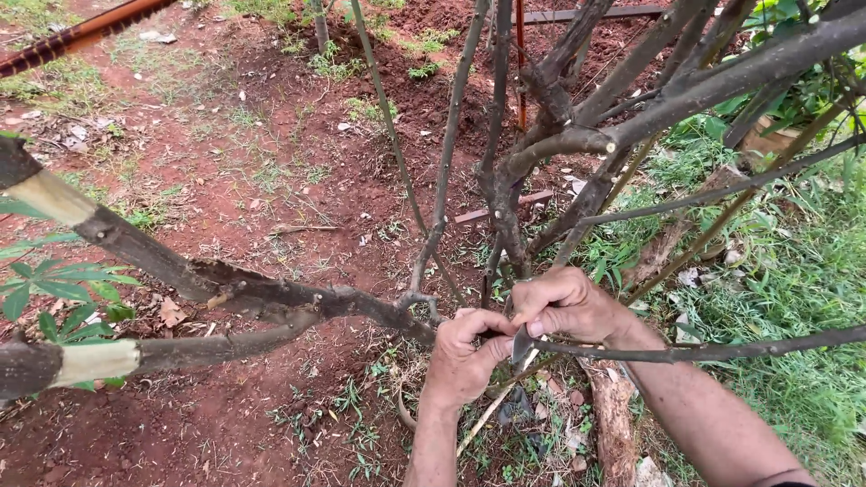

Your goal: The person uses a knife to make precise cuts on a tree branch and inserts a small scion into the cut. They then use pruning shears to trim another branch and repeat the cutting process with the knife on a different part of the tree.

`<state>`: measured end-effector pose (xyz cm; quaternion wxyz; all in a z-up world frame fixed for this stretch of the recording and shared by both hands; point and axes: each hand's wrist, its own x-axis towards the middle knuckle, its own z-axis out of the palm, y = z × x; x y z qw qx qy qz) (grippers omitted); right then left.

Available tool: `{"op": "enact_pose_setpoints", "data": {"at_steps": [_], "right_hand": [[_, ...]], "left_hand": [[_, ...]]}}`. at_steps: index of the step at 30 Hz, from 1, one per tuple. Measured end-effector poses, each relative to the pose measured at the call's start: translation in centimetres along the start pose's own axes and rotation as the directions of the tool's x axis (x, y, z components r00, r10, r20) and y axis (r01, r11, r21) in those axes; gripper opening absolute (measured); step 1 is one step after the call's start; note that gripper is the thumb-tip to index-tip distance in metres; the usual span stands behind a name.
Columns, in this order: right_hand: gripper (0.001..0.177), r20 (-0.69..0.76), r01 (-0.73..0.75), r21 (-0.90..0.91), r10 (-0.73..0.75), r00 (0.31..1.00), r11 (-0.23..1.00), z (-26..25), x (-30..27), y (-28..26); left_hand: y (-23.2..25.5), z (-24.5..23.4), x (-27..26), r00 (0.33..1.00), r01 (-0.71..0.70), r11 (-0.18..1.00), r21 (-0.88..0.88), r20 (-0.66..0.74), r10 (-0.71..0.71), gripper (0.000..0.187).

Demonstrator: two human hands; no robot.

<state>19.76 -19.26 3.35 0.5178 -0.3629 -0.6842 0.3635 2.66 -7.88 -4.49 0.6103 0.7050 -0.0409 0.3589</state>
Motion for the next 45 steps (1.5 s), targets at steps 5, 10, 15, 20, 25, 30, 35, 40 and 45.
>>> {"op": "enact_pose_setpoints", "data": {"at_steps": [5,10,15,20,25,30,35,40,45], "right_hand": [[0.013,-0.063,0.036,-0.041,-0.038,0.997,0.999,0.1,-0.1,0.1],[0.014,0.204,0.071,-0.393,0.012,0.979,0.917,-0.4,3.6,-4.6],[0.029,0.252,0.042,-0.559,0.122,0.960,0.828,0.4,5.2,-6.6],[0.015,0.130,0.047,-0.435,0.011,0.991,0.899,-0.1,3.0,-3.7],[0.014,0.050,0.003,-0.408,0.019,0.999,0.913,0.7,4.2,-4.7],[0.016,0.085,-0.010,-0.385,0.046,0.995,0.923,-0.7,3.5,-2.6],[0.021,0.153,-0.073,-0.464,0.162,0.975,0.883,-1.0,4.0,-3.1],[0.015,0.253,-0.128,-0.292,0.206,0.945,0.948,-1.5,4.6,-3.8],[0.020,0.345,-0.239,-0.255,0.319,0.883,0.937,-1.5,6.0,-4.4]], "left_hand": [[0.6,-0.3,0.3,0.999,-0.032,0.998,0.055,0.006,0.031,0.017],[-0.1,-0.5,0.6,0.996,-0.091,0.992,0.091,0.019,0.090,0.017],[0.2,-0.8,0.8,0.995,-0.098,0.988,0.121,0.027,0.096,0.017],[1.8,-1.2,1.5,0.998,-0.056,0.997,0.053,0.034,0.055,0.012],[2.3,-1.2,2.0,0.997,-0.074,0.996,0.050,0.017,0.073,0.017],[2.9,-1.5,2.0,0.995,-0.098,0.978,0.183,0.015,0.097,0.025],[2.7,-1.4,1.9,0.997,-0.077,0.988,0.133,0.032,0.073,0.025],[2.9,-1.3,2.0,0.996,-0.086,0.993,0.082,0.040,0.083,0.011],[3.5,-1.3,2.2,0.998,-0.058,0.993,0.100,0.035,0.054,0.011]]}}
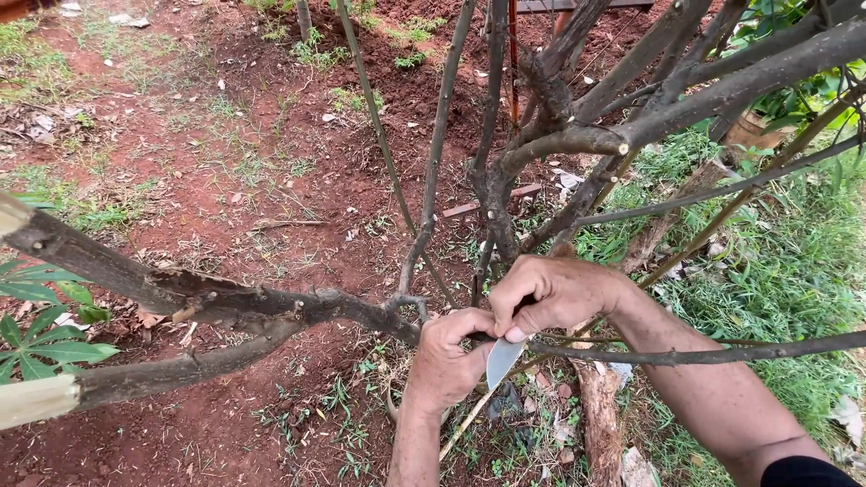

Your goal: The person uses a knife to make precise cuts on a tree branch and inserts a small scion into the cut. They then use pruning shears to trim another branch and repeat the cutting process with the knife on a different part of the tree.

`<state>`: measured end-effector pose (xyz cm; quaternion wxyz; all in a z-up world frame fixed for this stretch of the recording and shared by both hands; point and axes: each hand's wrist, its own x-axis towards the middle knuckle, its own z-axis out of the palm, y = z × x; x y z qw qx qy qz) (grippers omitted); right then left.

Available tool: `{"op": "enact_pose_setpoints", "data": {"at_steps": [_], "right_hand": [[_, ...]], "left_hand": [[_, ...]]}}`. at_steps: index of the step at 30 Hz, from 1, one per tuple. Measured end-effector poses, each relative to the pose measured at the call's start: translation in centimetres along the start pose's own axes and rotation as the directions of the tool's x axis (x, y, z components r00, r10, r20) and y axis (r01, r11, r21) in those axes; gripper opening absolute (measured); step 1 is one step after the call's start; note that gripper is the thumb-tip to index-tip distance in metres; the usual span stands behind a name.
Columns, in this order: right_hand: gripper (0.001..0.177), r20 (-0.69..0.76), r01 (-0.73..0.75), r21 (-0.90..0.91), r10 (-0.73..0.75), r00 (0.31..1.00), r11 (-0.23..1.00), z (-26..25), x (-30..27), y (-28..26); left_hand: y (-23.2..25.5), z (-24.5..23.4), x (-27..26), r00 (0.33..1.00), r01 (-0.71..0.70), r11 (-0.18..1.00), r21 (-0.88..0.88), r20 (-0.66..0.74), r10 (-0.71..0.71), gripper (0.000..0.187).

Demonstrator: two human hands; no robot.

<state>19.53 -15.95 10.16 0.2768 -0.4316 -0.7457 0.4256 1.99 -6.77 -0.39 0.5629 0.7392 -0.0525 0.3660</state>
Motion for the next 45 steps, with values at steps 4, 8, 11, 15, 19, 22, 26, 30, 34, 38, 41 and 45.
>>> {"op": "enact_pose_setpoints", "data": {"at_steps": [4,8,11,15,19,22,26,30,34,38,41,45], "right_hand": [[0.017,0.077,-0.039,0.023,0.038,0.996,0.999,-0.3,0.1,0.0],[0.018,-0.010,-0.017,-0.033,0.016,1.000,0.999,-0.2,0.4,-0.5],[0.015,-0.050,0.018,-0.053,-0.020,0.999,0.998,0.1,0.0,-0.3],[0.015,-0.010,0.066,0.008,-0.066,0.998,0.998,0.1,-0.2,0.0],[0.016,-0.024,0.066,-0.029,-0.066,0.997,0.997,0.3,0.1,-0.3],[0.015,-0.084,0.032,-0.205,-0.051,0.995,0.978,0.2,0.5,-1.1],[0.014,-0.019,0.028,-0.038,-0.029,0.999,0.999,0.3,0.2,-0.6],[0.016,-0.112,0.027,-0.094,-0.037,0.993,0.995,0.5,0.1,0.1],[0.018,-0.165,-0.013,-0.053,0.004,0.986,0.999,1.1,-1.2,0.0],[0.016,-0.246,-0.009,-0.039,-0.001,0.969,0.999,1.6,-1.6,0.8],[0.018,-0.290,-0.031,-0.054,0.014,0.957,0.998,1.7,-2.1,0.9],[0.015,-0.460,0.090,-0.032,-0.095,0.883,0.995,2.3,-1.4,0.8]], "left_hand": [[-0.6,0.1,-0.3,0.999,-0.033,0.999,0.029,0.003,0.033,0.015],[0.2,-0.1,0.0,1.000,0.018,0.999,-0.036,0.002,-0.018,0.009],[0.1,0.0,0.0,1.000,0.012,0.999,-0.040,0.003,-0.012,0.011],[-0.5,0.1,-0.1,1.000,-0.021,1.000,-0.010,-0.001,0.021,0.015],[0.3,-0.1,-0.1,1.000,0.002,1.000,-0.030,0.001,-0.002,0.013],[0.5,-0.2,0.1,1.000,0.018,1.000,-0.014,0.007,-0.018,0.010],[0.1,-0.1,-0.2,1.000,0.015,0.999,-0.033,0.000,-0.015,0.014],[0.2,-0.1,0.0,1.000,0.016,0.999,-0.034,0.009,-0.016,0.017],[0.3,-0.1,0.0,0.999,0.053,0.997,-0.051,0.007,-0.052,0.011],[-0.3,-0.2,-0.1,1.000,0.008,1.000,-0.011,-0.003,-0.008,0.019],[-0.1,-0.1,0.0,1.000,-0.005,1.000,0.007,0.004,0.005,0.020],[1.1,-0.3,0.6,0.999,0.008,1.000,-0.014,0.032,-0.007,0.024]]}}
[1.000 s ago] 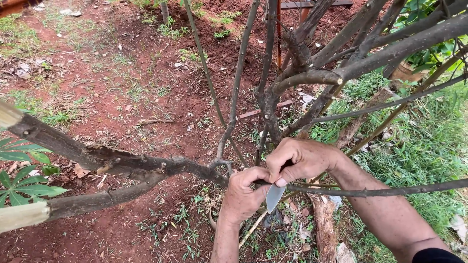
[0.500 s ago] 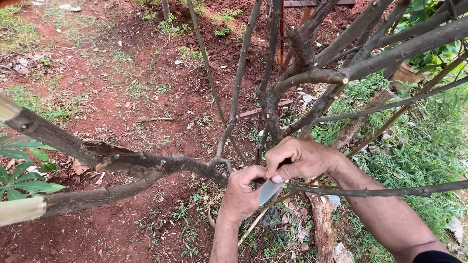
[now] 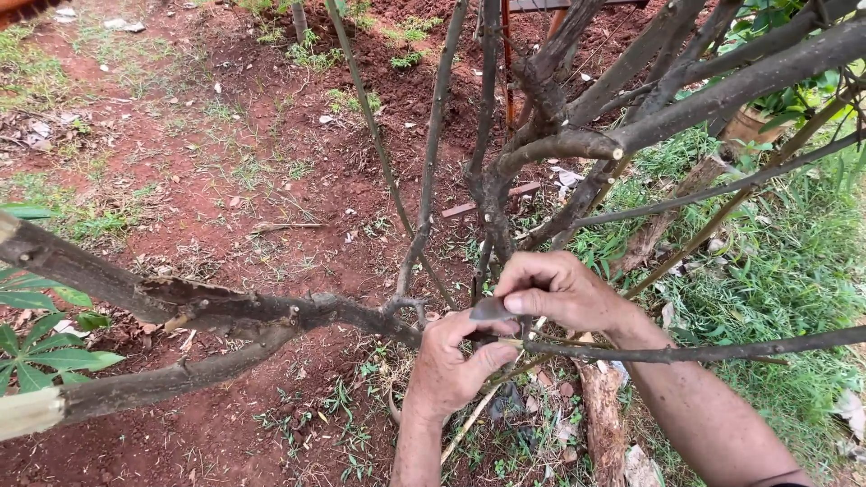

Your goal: The person uses a knife to make precise cuts on a tree branch and inserts a small scion into the cut. They then use pruning shears to trim another branch and repeat the cutting process with the knife on a different part of the tree.

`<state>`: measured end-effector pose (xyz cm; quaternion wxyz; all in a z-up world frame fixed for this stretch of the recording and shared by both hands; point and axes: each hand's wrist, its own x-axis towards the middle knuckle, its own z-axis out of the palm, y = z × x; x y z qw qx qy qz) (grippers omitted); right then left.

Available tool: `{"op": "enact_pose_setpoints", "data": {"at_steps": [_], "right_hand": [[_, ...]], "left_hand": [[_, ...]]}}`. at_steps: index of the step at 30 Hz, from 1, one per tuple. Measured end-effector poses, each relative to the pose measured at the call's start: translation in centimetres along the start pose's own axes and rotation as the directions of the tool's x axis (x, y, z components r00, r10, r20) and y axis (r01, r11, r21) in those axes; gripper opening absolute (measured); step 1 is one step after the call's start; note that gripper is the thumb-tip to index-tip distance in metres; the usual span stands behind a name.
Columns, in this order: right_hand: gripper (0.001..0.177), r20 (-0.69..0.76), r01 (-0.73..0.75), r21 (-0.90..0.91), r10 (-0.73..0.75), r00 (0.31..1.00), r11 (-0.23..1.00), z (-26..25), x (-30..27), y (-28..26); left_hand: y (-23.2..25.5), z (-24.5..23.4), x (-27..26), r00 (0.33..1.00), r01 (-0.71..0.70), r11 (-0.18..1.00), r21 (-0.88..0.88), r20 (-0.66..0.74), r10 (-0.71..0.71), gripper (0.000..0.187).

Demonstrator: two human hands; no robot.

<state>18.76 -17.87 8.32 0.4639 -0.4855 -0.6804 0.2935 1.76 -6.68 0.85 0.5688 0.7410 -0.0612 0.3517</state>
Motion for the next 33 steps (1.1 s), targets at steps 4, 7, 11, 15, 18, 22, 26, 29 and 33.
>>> {"op": "enact_pose_setpoints", "data": {"at_steps": [4,7,11,15,18,22,26,29,33], "right_hand": [[0.016,-0.359,-0.147,-0.080,0.109,0.927,0.986,0.4,-1.6,1.1],[0.015,-0.457,-0.175,-0.106,0.108,0.883,0.979,0.7,-2.3,1.7],[0.013,-0.497,-0.185,-0.075,0.124,0.859,0.980,1.3,-2.8,1.6],[0.016,-0.424,-0.114,-0.142,0.043,0.905,0.983,1.0,-3.0,1.6],[0.018,-0.342,-0.050,-0.101,0.012,0.940,0.994,0.9,-2.9,1.1],[0.016,-0.296,-0.020,-0.093,-0.008,0.955,0.995,1.2,-2.7,1.0],[0.013,-0.195,0.026,-0.038,-0.033,0.980,0.999,1.8,-2.8,2.0],[0.010,-0.177,0.056,0.009,-0.054,0.983,0.998,2.2,-3.0,3.1],[0.011,-0.225,0.101,0.022,-0.093,0.970,0.995,2.8,-3.2,4.3]], "left_hand": [[1.2,1.0,1.0,0.999,-0.019,0.999,0.027,0.042,0.018,0.018],[1.9,1.3,1.4,0.999,-0.001,0.999,-0.038,-0.034,0.000,0.016],[0.7,1.5,1.0,0.921,0.387,0.922,0.028,-0.051,-0.385,0.024],[2.0,0.1,1.3,0.931,0.359,0.929,-0.092,-0.029,-0.363,0.026],[1.8,0.4,0.9,0.981,0.181,0.983,0.012,0.074,-0.181,0.029],[-1.5,0.6,-0.7,0.979,0.203,0.977,0.059,-0.012,-0.203,0.027],[-2.0,0.4,-1.8,0.997,0.037,0.999,0.026,-0.074,-0.035,0.029],[-2.0,0.5,-2.1,0.995,-0.056,0.996,0.067,-0.084,0.062,0.031],[-2.3,0.6,-2.0,0.987,-0.109,0.991,0.082,-0.106,0.117,0.026]]}}
